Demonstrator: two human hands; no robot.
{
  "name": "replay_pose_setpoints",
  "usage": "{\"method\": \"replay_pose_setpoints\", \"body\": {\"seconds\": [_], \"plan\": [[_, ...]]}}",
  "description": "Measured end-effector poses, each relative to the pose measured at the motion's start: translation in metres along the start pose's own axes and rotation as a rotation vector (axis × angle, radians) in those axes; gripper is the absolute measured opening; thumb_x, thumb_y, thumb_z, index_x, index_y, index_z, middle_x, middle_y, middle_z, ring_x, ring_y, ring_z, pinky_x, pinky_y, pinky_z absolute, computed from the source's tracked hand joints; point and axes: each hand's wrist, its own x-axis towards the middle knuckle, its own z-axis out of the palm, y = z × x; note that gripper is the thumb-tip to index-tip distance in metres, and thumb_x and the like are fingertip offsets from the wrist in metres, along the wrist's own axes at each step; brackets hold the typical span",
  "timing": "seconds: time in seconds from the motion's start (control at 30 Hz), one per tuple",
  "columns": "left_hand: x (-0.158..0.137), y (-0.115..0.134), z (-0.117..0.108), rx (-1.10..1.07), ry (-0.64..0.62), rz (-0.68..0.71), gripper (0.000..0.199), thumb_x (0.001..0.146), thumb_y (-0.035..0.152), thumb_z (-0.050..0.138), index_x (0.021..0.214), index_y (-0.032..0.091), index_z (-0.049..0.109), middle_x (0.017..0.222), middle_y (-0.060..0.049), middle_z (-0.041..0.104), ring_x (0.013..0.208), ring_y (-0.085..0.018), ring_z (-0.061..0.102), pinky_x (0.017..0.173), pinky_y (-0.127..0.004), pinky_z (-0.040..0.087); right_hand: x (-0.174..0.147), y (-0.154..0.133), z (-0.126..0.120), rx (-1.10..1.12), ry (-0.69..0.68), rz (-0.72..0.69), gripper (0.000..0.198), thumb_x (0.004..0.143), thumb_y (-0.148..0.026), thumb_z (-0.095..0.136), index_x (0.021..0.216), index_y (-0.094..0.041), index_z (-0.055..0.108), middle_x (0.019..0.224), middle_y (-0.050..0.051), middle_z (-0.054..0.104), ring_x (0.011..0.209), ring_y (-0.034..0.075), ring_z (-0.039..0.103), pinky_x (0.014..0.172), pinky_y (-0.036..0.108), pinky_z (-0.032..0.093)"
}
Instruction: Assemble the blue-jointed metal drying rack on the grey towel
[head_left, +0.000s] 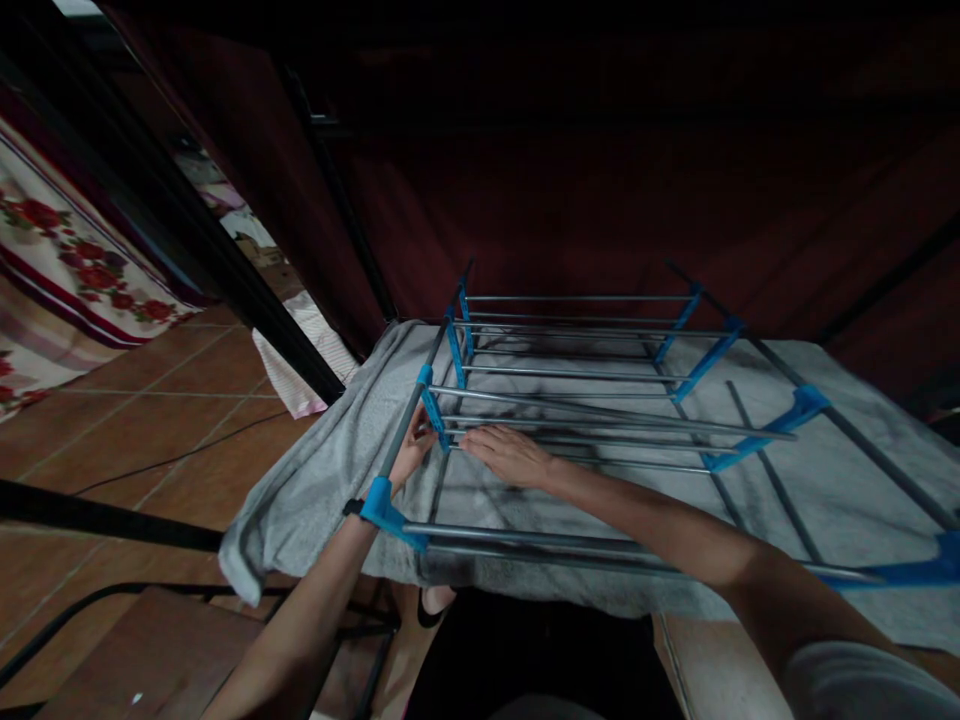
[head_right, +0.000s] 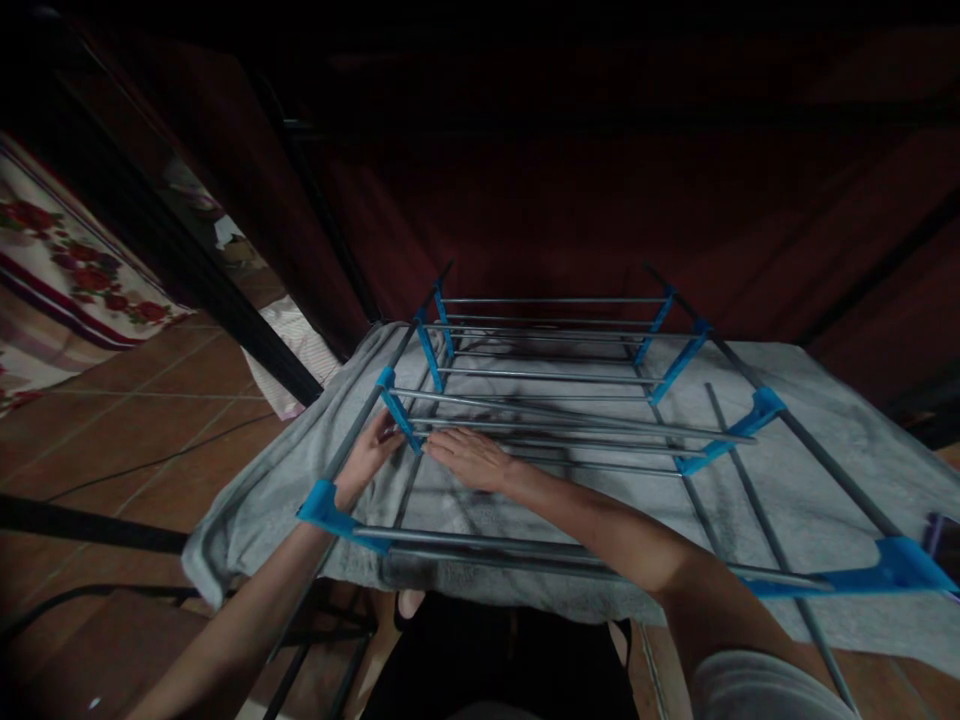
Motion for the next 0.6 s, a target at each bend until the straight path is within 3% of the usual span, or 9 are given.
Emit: {"method": "replay_pose_setpoints", "body": {"seconds": [0.1, 0.23, 0.33, 0.6], "plan": [[0.007, 0.015, -0.003, -0.111, 0.001, -0.004, 0.047, 0.086, 0.041, 0.064, 0.128, 0.020, 0.061, 0.132, -0.012, 0.064, 0.127, -0.030, 0.056, 0.111, -0.046, 0.043, 0.014, -0.005, -0.013, -0.105, 0.063, 0.131, 0.041, 0.102, -0.014, 0.033, 0.138, -0.014, 0.052, 0.137, 0.015, 0.057, 0.126, 0.024, 0.052, 0.110, 0.041, 0.041], [0.014, 0.018, 0.000, -0.191, -0.035, -0.051, 0.046, 0.087, 0.046, 0.063, 0.120, 0.015, 0.063, 0.123, -0.014, 0.070, 0.123, -0.032, 0.059, 0.113, -0.050, 0.040, 0.044, -0.006, -0.015, -0.151, -0.038, 0.287, 0.040, 0.101, -0.012, 0.030, 0.131, -0.013, 0.056, 0.121, 0.015, 0.063, 0.114, 0.024, 0.058, 0.103, 0.040, 0.045], [0.016, 0.013, 0.001, -0.163, -0.026, -0.023, 0.042, 0.084, 0.045, 0.065, 0.115, 0.016, 0.064, 0.122, -0.014, 0.070, 0.122, -0.033, 0.059, 0.111, -0.049, 0.042, 0.058, -0.003, -0.011, -0.109, -0.094, 0.366, 0.033, 0.102, -0.014, 0.033, 0.118, -0.015, 0.062, 0.119, 0.014, 0.063, 0.115, 0.024, 0.058, 0.099, 0.037, 0.048], [0.019, 0.004, -0.001, -0.143, -0.045, 0.015, 0.038, 0.085, 0.044, 0.063, 0.111, 0.017, 0.062, 0.110, -0.011, 0.071, 0.115, -0.031, 0.063, 0.105, -0.046, 0.047, 0.055, -0.004, -0.017, -0.027, -0.112, 0.415, 0.032, 0.107, -0.029, 0.030, 0.116, -0.018, 0.059, 0.121, 0.011, 0.063, 0.102, 0.023, 0.066, 0.084, 0.033, 0.053]]}}
